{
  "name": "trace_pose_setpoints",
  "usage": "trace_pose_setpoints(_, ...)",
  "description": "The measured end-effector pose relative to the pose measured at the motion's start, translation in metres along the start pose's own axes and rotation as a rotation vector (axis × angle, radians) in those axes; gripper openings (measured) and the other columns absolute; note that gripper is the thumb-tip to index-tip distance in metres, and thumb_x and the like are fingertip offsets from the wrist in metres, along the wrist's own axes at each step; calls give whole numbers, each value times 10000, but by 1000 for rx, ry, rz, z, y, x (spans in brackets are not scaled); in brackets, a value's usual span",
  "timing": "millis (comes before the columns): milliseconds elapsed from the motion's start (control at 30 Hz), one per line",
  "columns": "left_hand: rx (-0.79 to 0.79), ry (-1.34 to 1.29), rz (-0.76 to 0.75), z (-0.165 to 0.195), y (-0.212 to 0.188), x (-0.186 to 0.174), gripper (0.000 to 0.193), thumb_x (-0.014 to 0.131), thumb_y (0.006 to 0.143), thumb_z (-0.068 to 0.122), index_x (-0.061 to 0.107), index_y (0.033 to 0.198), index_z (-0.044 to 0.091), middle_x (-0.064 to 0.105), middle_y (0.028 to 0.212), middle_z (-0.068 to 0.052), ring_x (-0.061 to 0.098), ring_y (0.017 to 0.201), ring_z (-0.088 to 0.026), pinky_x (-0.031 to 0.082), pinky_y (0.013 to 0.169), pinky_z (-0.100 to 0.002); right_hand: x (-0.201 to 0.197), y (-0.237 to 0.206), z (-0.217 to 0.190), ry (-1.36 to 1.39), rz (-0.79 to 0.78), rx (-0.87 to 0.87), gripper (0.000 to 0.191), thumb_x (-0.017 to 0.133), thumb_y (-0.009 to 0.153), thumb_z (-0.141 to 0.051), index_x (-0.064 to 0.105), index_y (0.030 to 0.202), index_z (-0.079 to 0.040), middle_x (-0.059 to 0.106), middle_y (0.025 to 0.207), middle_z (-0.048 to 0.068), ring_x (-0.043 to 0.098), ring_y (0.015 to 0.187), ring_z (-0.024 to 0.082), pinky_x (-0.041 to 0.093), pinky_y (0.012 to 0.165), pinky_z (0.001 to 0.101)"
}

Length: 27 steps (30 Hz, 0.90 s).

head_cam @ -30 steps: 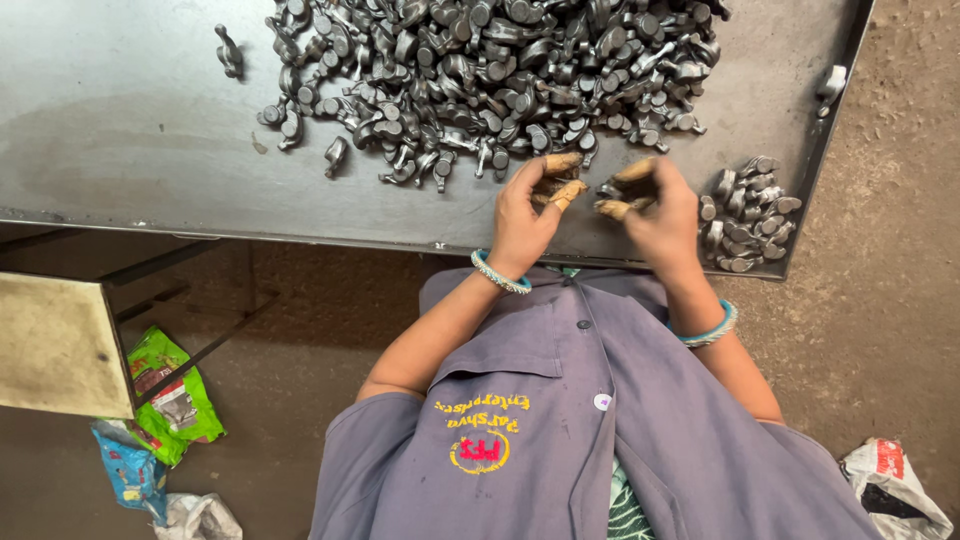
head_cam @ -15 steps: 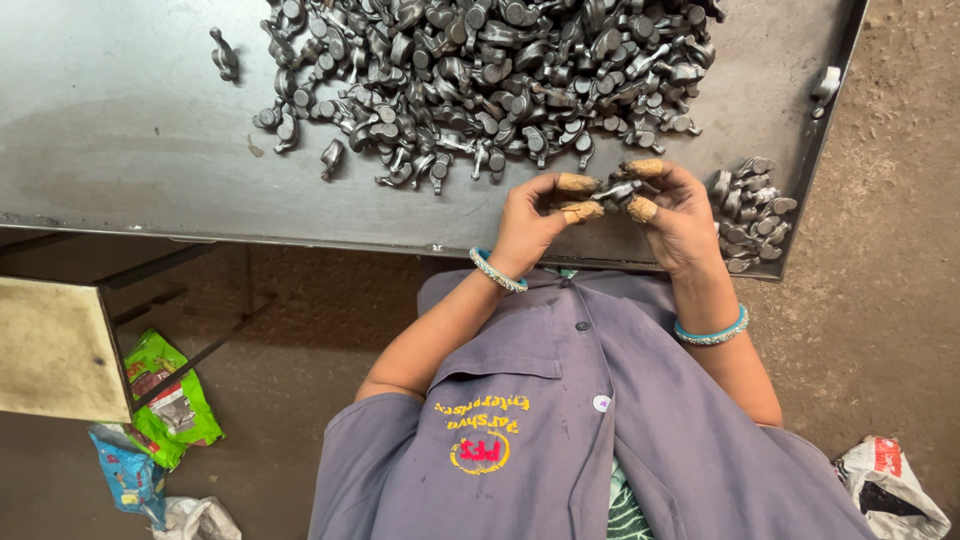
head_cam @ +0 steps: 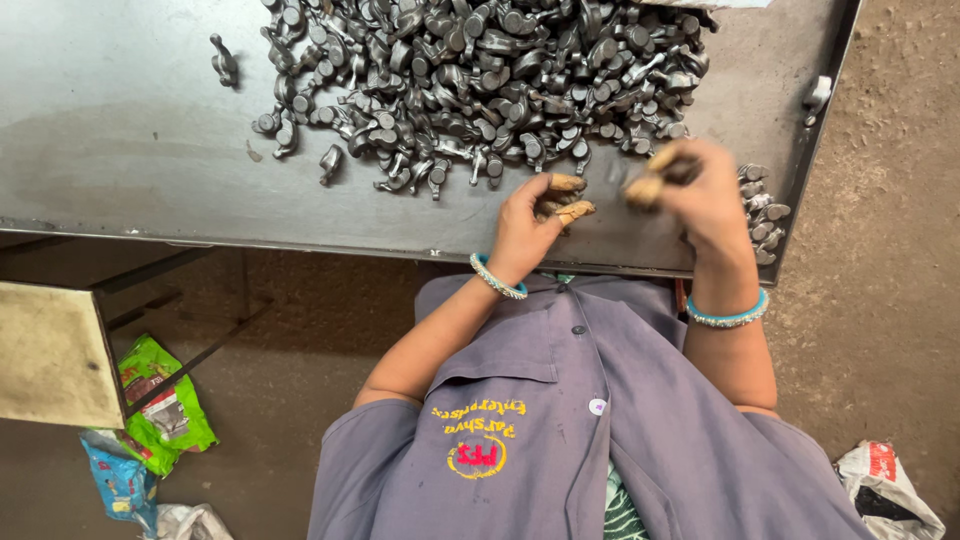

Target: The person pours small metal castings from a sack onto a metal table, then picks up the castings one at a time, turns them over in their hands, and places them into a separate pile on the table, working through the pile continuously.

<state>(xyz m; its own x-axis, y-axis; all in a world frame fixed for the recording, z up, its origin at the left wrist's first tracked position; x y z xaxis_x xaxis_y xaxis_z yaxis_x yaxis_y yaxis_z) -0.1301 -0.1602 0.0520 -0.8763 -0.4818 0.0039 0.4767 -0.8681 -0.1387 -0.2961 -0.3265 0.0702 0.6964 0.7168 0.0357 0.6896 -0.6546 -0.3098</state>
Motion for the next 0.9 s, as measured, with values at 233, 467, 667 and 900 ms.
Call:
trace_pose_setpoints(233,78,545,-49,21,2,5,612,826,809,115,587,1372,85,594,1057,-153,654,856,-377,523,721,-478,22,5,-46,-598,359,-310,391,854,785,58,608,1081,-12,692,1051,97,670,952,205,566,809,319)
trace_pose_setpoints(467,120,672,-102,18,7,20,779,821,748,84,466,1438,23,516,1158,-212,640,899,-441,527,734,-519,46,-17,-39,-822,375,-224,358,844,758,50,656,1052,-33,605,993,144,611,875,296,532,745,379)
trace_pose_setpoints(667,163,708,-79,23,12,16,596,697,763,-52,513,1326,16,522,1171,-207,627,947,-438,515,777,-529,63,-32,-39,-1021,265,-428,369,856,708,16,670,1022,-33,660,1016,106,584,958,366,492,842,452)
trace_pose_setpoints(900,198,618,-99,40,8,9,511,687,792,-55,584,1281,51,555,1122,-158,627,982,-402,517,825,-489,34,-17,15,-140,200,-171,255,712,924,75,601,1139,-6,686,1113,76,685,1044,177,581,958,322)
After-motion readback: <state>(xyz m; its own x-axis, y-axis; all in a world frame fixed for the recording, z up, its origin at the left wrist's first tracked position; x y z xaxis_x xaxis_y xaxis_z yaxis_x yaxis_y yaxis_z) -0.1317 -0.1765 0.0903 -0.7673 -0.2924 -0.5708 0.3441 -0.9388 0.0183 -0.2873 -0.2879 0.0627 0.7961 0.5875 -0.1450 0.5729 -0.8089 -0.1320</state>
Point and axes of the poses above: each hand's wrist, its own y-axis towards the middle knuckle, its own x-axis out of the palm, z = x × y, the point moved 5 cm from there along y, towards the middle knuckle
